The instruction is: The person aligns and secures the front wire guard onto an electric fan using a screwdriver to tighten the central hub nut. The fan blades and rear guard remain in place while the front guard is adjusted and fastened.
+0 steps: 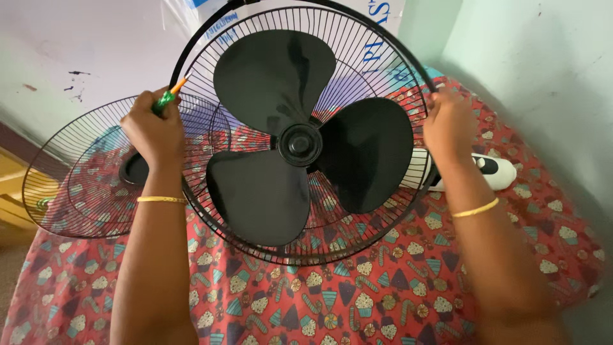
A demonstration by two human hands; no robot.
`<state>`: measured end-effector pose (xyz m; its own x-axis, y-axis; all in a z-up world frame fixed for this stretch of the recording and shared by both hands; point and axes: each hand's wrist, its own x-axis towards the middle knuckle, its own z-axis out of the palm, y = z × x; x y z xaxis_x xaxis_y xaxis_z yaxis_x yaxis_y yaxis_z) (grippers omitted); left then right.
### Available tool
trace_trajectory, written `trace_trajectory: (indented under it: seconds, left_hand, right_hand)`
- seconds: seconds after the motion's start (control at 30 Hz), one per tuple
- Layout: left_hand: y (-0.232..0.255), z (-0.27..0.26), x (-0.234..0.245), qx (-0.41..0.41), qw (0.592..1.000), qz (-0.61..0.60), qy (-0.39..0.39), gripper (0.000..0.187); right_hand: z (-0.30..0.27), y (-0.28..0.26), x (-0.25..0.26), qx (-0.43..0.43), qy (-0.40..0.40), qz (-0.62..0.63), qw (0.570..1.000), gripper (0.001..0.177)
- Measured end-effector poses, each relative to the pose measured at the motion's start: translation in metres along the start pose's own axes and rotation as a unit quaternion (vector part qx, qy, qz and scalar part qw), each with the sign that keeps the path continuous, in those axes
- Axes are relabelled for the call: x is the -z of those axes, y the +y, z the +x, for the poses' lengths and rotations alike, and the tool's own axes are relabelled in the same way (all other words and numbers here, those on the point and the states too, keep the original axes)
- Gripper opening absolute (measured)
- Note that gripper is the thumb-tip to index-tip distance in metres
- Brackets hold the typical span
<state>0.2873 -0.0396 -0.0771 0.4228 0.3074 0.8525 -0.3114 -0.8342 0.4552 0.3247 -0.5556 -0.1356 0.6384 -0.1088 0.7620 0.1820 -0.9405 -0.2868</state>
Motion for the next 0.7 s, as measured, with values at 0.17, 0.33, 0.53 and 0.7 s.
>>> trace_trajectory:
  seconds: [0.17, 0.33, 0.53, 0.7]
  left_hand:
    - [0.0, 0.002, 0.002, 0.024, 0.999, 0.012, -0.021, 0.006]
    - [-0.003, 0.0, 0.004, 0.001, 1.0, 0.005, -0.01, 0.006]
    - [-0.007, -0.002, 0.005, 0.019, 0.999, 0.005, -0.032, 0.006]
    - [-0.01, -0.003, 0.005, 0.02, 0.999, 0.014, -0.027, 0.004]
  right_hand:
    - [0.011, 0.002, 0.002, 0.014, 0.011, -0.005, 1.0, 0.015]
    - [0.002, -0.016, 0.006, 0.009, -0.006, 0.023, 1.0, 0.017]
    - [-0.001, -0.02, 0.005, 0.001, -0.008, 0.039, 0.999, 0.016]
    - [0.001, -0.018, 0.003, 0.019, 0.013, 0.01, 1.0, 0.015]
